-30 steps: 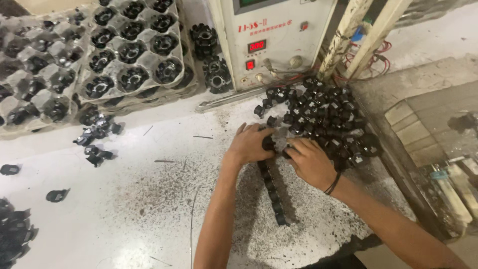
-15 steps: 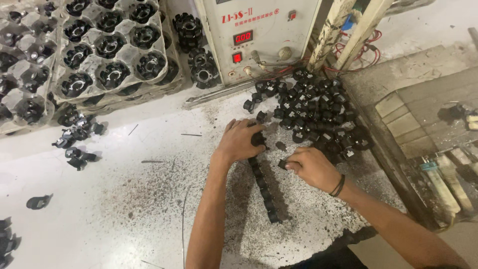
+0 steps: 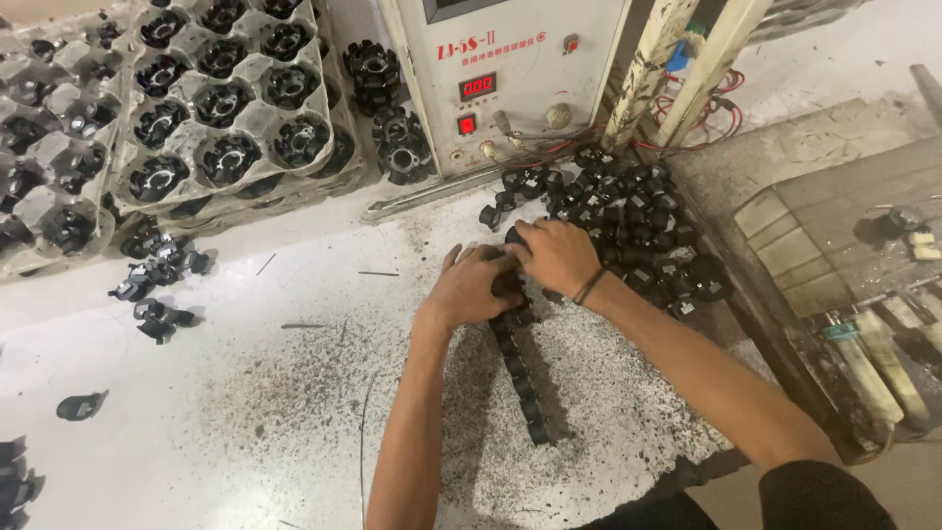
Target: The person arranges small black cylindrical components into a slotted tray on a workbench, then uses a soldering iron to solder each component in place, working through the tray row by row while smoke rises from the solder joints.
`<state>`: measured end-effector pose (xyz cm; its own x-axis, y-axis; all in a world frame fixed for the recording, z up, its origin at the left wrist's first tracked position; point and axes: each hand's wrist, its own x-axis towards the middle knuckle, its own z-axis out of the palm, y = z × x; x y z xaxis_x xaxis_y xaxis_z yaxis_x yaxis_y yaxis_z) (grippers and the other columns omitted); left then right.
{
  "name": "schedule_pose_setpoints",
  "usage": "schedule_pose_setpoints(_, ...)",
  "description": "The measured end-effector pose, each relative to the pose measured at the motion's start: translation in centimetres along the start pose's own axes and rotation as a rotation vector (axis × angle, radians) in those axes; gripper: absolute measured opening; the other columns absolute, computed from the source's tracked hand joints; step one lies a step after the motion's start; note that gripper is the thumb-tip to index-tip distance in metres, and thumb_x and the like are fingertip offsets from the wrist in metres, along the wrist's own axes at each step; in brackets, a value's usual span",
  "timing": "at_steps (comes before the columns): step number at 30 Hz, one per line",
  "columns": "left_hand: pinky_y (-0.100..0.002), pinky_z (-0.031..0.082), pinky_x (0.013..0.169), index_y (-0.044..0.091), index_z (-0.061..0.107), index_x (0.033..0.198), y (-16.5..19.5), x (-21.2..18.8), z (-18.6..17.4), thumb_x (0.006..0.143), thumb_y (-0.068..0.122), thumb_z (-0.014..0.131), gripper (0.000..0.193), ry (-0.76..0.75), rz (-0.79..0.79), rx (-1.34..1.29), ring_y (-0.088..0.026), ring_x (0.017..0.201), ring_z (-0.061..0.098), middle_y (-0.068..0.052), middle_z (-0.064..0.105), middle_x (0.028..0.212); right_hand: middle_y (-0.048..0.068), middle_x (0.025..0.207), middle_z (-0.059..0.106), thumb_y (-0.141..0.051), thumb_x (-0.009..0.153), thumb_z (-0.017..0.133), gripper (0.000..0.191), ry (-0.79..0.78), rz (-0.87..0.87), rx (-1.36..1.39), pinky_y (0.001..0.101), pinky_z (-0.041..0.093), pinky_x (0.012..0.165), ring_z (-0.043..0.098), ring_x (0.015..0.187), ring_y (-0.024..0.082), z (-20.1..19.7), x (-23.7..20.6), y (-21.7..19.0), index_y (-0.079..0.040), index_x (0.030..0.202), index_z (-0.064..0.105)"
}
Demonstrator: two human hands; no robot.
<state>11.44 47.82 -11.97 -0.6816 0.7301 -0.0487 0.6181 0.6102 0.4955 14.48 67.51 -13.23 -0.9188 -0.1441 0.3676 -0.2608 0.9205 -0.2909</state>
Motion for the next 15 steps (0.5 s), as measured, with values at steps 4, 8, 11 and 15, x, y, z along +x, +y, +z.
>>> schedule_pose_setpoints(4,-0.059,0.021,0.122,0.029,0.066,0.135,0.7,-0.1,-0.7,0.075,0.045,0.079,0.063,-0.031,-0.017,0.039,-0.036,0.14,0.046,-0.012,0.059,0.14,0.018,0.081,0.075,-0.019,0.086,0.07,0.019,-0.204,0.145,-0.011,0.0462,0.058,0.066,0.073,0.073,0.036,-0.4,2.7,0.1,-0.009,0.101,0.077)
schedule_pose_setpoints(8,-0.06,0.015,0.125,0.034,0.054,0.146,1.3,-0.5,-1.4,0.069,0.052,0.081,0.083,-0.106,-0.057,-0.028,-0.035,0.143,0.044,-0.015,0.058,0.137,0.016,0.087,0.077,-0.01,0.088,0.065,0.02,0.064,-0.117,0.108,0.0432,0.058,0.066,0.073,0.073,0.03,-5.2,-1.8,-0.6,-0.004,0.106,0.075)
schedule_pose_setpoints(11,-0.059,0.013,0.122,0.033,0.048,0.148,1.7,-0.4,-1.7,0.059,0.057,0.088,0.1,-0.153,-0.081,0.024,-0.044,0.144,0.034,-0.021,0.046,0.146,0.012,0.073,0.073,-0.013,0.096,0.06,0.022,-0.527,0.239,0.149,0.0382,0.057,0.054,0.071,0.058,0.023,-6.5,-8.3,-2.3,-0.008,0.116,0.067)
schedule_pose_setpoints(15,-0.059,0.013,0.123,0.034,0.054,0.146,2.0,-0.3,-1.4,0.06,0.056,0.087,0.095,-0.135,-0.084,0.036,-0.045,0.145,0.033,-0.022,0.045,0.149,0.015,0.081,0.073,-0.016,0.086,0.071,0.024,-0.02,-0.165,0.173,0.0357,0.056,0.056,0.069,0.062,0.025,-3.5,-12.8,-3.7,-0.001,0.105,0.068)
